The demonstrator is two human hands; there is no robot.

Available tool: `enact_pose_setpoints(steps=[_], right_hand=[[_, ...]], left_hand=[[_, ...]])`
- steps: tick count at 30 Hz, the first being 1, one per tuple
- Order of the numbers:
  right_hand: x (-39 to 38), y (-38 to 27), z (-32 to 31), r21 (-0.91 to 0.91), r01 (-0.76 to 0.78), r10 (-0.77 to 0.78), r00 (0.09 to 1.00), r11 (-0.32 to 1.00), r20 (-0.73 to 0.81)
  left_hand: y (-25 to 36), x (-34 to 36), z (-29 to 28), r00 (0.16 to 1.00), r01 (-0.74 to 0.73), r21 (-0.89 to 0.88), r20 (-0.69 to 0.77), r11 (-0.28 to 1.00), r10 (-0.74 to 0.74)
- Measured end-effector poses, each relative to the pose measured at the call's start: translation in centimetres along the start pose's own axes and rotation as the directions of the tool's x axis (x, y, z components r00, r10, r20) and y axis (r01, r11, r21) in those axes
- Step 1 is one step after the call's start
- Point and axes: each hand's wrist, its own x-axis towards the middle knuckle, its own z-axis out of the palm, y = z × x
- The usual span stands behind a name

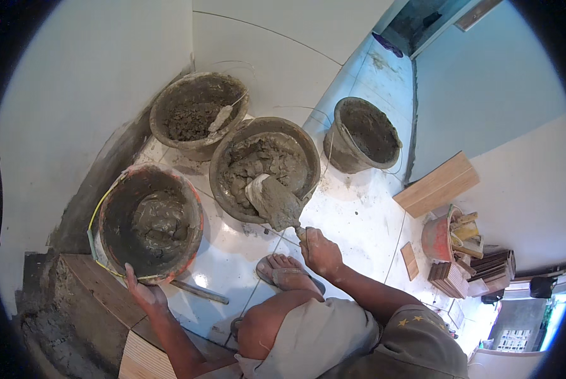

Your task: The person is applying mortar and wood-patterned tiles to a staircase.

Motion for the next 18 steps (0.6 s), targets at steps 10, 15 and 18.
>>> enact_pose_setpoints(steps=[10, 15, 18], right_hand=[[-7.6, 2.0, -9.7, -0.011, -0.125, 0.123, 0.950, 0.992, 0.287], [-2.7, -0.6, -9.9, 0.699, -0.274, 0.032, 0.940, 0.660, 0.339], [1.4, -5.1, -8.7, 0.780, -0.393, -0.014, 0.889, 0.487, 0.458]], left_hand=[[0.6, 0.5, -1.2, 0.998, 0.056, -0.080, 0.040, 0.995, -0.053], [0.5, 0.2, -1.6, 0.998, 0.055, -0.068, 0.038, 0.996, -0.053], [-0.5, 0.8, -2.6, 0.997, 0.060, -0.116, 0.049, 0.991, -0.055]])
